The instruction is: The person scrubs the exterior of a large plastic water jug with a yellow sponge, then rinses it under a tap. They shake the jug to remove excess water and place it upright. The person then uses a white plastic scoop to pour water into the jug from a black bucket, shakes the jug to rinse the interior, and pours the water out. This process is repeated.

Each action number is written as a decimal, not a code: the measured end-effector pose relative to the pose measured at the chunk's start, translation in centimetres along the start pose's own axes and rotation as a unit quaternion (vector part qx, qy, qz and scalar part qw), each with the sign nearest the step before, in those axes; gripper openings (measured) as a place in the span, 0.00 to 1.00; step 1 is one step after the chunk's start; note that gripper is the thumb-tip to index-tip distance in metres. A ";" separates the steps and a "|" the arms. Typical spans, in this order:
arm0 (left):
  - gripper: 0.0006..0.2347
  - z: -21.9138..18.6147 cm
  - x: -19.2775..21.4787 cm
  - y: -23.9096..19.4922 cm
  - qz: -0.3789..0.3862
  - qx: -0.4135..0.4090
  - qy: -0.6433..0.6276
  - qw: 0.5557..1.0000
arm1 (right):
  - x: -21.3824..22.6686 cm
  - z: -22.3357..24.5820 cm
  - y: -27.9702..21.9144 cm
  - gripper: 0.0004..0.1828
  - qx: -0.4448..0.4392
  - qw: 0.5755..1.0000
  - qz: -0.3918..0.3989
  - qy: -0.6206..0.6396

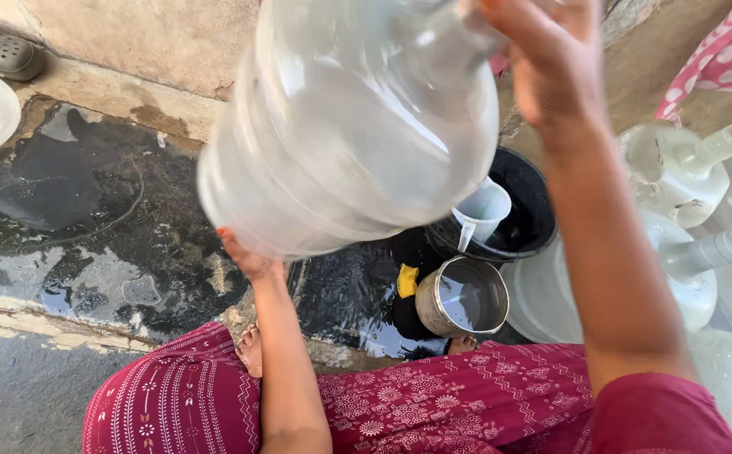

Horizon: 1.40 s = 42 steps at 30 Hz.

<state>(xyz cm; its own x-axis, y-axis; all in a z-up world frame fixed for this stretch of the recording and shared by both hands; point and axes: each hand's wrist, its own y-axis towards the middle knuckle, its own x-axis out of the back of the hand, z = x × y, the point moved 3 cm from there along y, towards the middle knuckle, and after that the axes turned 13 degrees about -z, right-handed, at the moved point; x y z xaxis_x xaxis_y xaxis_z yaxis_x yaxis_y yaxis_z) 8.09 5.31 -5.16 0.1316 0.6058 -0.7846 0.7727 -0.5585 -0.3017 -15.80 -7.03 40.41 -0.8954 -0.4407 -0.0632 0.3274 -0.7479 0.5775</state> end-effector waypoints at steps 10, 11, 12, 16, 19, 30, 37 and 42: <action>0.41 -0.5 -2.3 -0.9 0.022 0.146 0.261 0.954 | 10.4 2.7 0.0 0.32 -0.036 0.775 -0.033 -0.630; 0.39 -1.7 -2.9 -0.3 0.001 0.125 0.244 0.962 | 12.3 2.6 0.0 0.34 -0.040 0.757 -0.020 -0.652; 0.38 -2.9 -3.9 0.0 -0.020 0.104 0.227 0.968 | 14.6 2.5 -0.8 0.32 -0.053 0.828 -0.046 -0.557; 0.40 -10.9 -12.3 -2.0 0.164 -0.237 0.170 0.942 | 24.7 1.4 -7.5 0.19 -0.060 0.986 -0.084 -0.130; 0.45 -17.4 -20.0 -3.6 0.212 -0.272 0.286 0.894 | 29.8 -4.6 -11.4 0.20 -0.180 0.960 -0.166 0.136; 0.47 -19.0 -22.7 1.1 0.089 -0.333 0.751 0.563 | 26.7 -35.3 -31.3 0.33 -0.590 0.786 -0.186 0.009; 0.43 -19.1 -20.3 2.8 0.055 -0.179 0.779 0.598 | 26.1 -36.1 -31.5 0.25 -0.530 0.815 -0.217 -0.088; 0.35 -27.0 -24.6 -3.4 0.327 -0.250 0.325 0.851 | 25.8 -26.1 -20.6 0.28 -0.310 0.889 -0.302 0.150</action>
<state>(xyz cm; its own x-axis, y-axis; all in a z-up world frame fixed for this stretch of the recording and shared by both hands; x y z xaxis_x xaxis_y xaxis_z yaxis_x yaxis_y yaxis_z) 18.98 7.61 29.74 0.8262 0.5335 -0.1813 0.5477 -0.6850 0.4803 -37.78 -15.93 5.61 -0.8741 0.0911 -0.4770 0.0008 -0.9820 -0.1890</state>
